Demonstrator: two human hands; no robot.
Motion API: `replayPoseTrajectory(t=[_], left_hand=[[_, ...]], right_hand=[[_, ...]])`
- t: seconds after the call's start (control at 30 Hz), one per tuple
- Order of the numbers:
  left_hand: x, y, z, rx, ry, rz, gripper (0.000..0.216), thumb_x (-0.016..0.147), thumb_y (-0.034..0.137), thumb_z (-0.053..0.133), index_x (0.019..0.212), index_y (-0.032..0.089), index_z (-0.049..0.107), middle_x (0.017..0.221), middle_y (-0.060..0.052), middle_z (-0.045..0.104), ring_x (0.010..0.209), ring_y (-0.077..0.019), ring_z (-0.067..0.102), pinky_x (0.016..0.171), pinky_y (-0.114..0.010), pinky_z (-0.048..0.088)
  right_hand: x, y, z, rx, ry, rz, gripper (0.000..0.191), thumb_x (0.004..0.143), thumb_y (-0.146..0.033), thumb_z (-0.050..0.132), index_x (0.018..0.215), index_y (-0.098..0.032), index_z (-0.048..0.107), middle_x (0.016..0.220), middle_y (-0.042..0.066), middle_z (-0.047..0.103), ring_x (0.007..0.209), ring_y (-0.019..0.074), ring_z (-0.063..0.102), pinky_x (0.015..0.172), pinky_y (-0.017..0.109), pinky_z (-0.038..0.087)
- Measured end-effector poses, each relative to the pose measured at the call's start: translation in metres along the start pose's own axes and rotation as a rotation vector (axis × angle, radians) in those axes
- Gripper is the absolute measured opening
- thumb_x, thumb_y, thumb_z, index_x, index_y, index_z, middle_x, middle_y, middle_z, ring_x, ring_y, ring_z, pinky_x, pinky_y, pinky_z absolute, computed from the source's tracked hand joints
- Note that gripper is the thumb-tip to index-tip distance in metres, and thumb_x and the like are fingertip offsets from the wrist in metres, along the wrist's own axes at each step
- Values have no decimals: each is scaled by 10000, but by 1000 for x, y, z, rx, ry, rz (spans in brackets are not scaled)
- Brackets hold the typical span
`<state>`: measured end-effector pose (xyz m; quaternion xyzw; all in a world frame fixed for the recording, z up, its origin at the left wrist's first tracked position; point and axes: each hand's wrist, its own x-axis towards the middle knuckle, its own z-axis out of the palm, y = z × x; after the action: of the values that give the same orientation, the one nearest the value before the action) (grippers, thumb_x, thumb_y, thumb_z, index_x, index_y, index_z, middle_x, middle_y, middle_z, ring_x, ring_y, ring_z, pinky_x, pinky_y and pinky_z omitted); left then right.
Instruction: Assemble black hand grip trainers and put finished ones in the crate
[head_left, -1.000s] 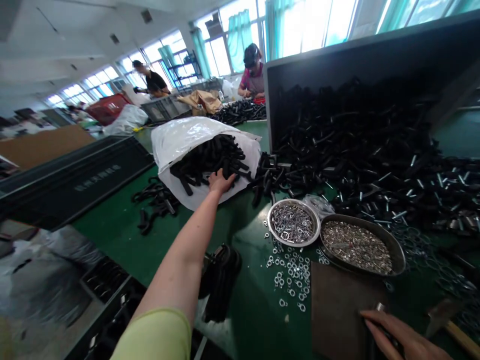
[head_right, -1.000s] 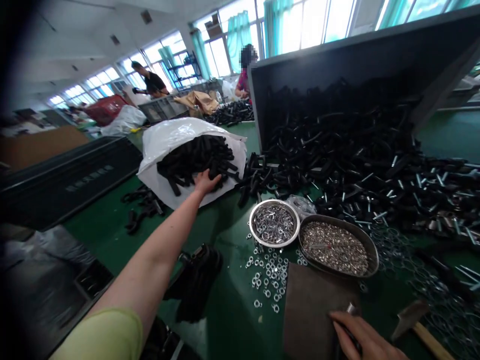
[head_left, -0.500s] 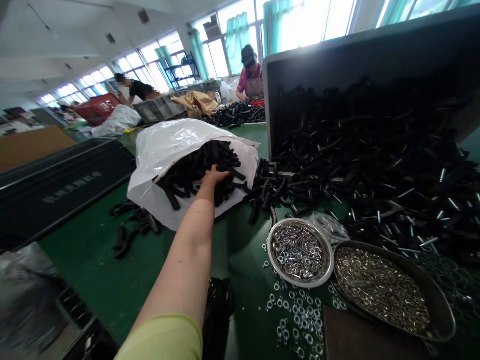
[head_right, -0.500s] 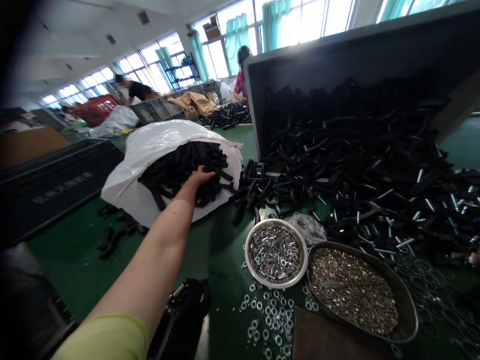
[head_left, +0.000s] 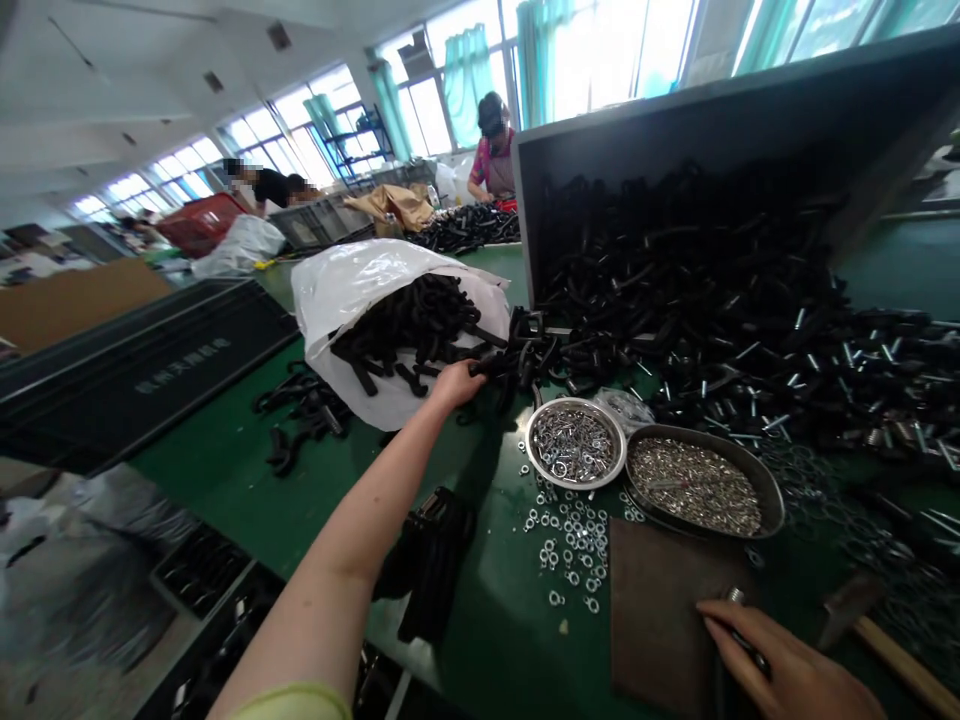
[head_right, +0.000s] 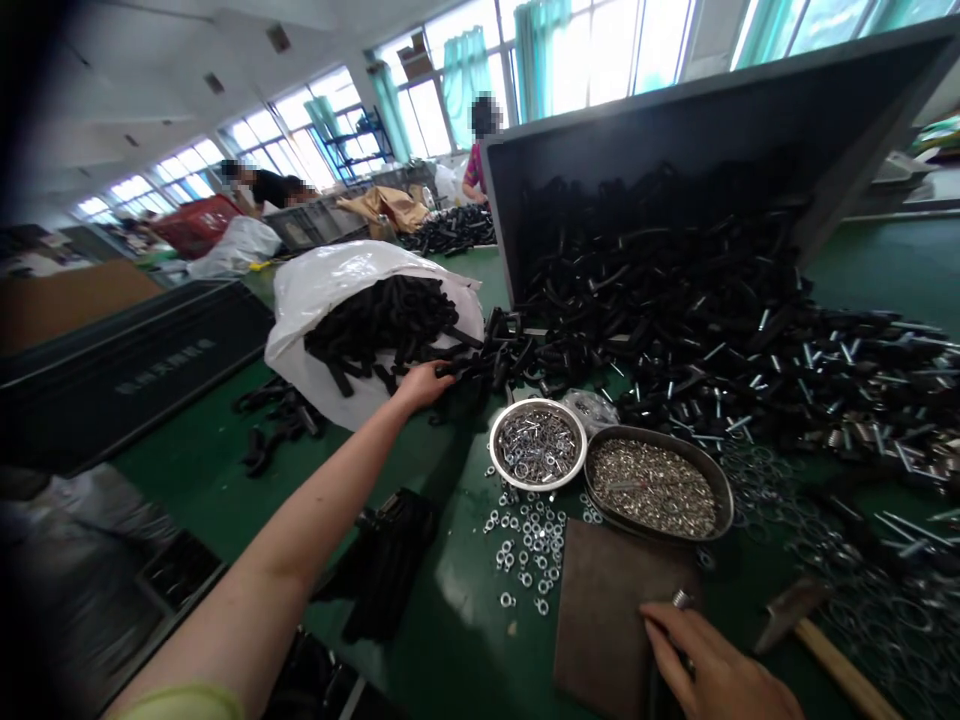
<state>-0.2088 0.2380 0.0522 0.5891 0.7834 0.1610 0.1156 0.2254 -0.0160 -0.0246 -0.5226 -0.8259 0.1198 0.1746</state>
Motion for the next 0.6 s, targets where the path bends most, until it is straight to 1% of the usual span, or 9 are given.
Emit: replayPoseTrajectory(t=[0.13, 0.2, 0.27, 0.3, 0.37, 0.43, 0.5, 0.53, 0.6], left_hand=[[-33, 12, -19, -70, -16, 86, 534, 657, 418, 717, 1124, 173, 635, 1073, -115, 688, 1031, -293, 611, 852, -319, 446], [-53, 22, -32, -109, 20, 114, 504, 710, 463, 666, 1127, 184, 621, 1064, -107, 689, 1011, -274, 618, 845, -325, 451], [-80, 38, -38, -321, 52, 137, 468, 765, 520, 589, 1104, 198, 606, 1026, -94, 695, 972, -246, 633, 808, -323, 473], [-98, 47, -37, -520, 53, 140, 450, 768, 533, 580, 1066, 196, 603, 988, -88, 701, 941, -232, 642, 778, -317, 486], [-142, 67, -23, -1003, -31, 119, 405, 724, 505, 649, 974, 191, 588, 919, -69, 705, 904, -210, 655, 744, -303, 501], [-192, 84, 4, -1264, -162, 39, 343, 687, 425, 714, 883, 182, 572, 865, -54, 705, 875, -198, 660, 745, -300, 501], [-239, 92, 39, -1309, -289, -48, 285, 703, 397, 707, 820, 177, 568, 812, -51, 704, 839, -203, 665, 758, -325, 500], [-260, 93, 56, -1261, -314, -51, 257, 714, 386, 700, 791, 173, 579, 823, -57, 703, 843, -209, 662, 779, -342, 495], [-290, 90, 83, -1040, -287, 51, 216, 722, 357, 698, 694, 168, 598, 868, -67, 691, 875, -219, 644, 827, -367, 474]], right_hand=[[5, -18, -13, 28, -65, 224, 267, 843, -376, 459, 976, -324, 685, 994, -21, 727, 771, 208, 710, 539, 270, 563], [5, -23, -20, 80, -80, 256, 244, 836, -428, 495, 958, -326, 680, 997, -26, 726, 814, 210, 705, 617, 280, 564], [5, -25, -27, 125, -57, 266, 242, 833, -441, 506, 941, -313, 680, 1014, -15, 721, 852, 215, 697, 685, 294, 556], [4, -25, -30, 140, -40, 271, 244, 833, -442, 507, 938, -304, 680, 1018, -8, 719, 862, 218, 693, 708, 302, 550], [1, -24, -35, 158, -11, 283, 245, 836, -436, 505, 933, -290, 676, 1013, 2, 719, 868, 221, 689, 738, 315, 540], [-2, -21, -38, 162, 1, 290, 237, 838, -427, 506, 931, -285, 671, 1000, 3, 720, 868, 219, 686, 747, 318, 532], [-5, -18, -39, 148, 6, 303, 228, 839, -419, 507, 926, -285, 670, 983, -1, 722, 869, 217, 684, 735, 317, 528], [-7, -17, -39, 139, 7, 312, 223, 838, -416, 510, 924, -287, 671, 976, -4, 723, 868, 217, 683, 728, 316, 526], [-10, -14, -38, 127, 0, 326, 213, 834, -411, 520, 920, -292, 674, 961, -13, 725, 858, 212, 683, 726, 314, 522]])
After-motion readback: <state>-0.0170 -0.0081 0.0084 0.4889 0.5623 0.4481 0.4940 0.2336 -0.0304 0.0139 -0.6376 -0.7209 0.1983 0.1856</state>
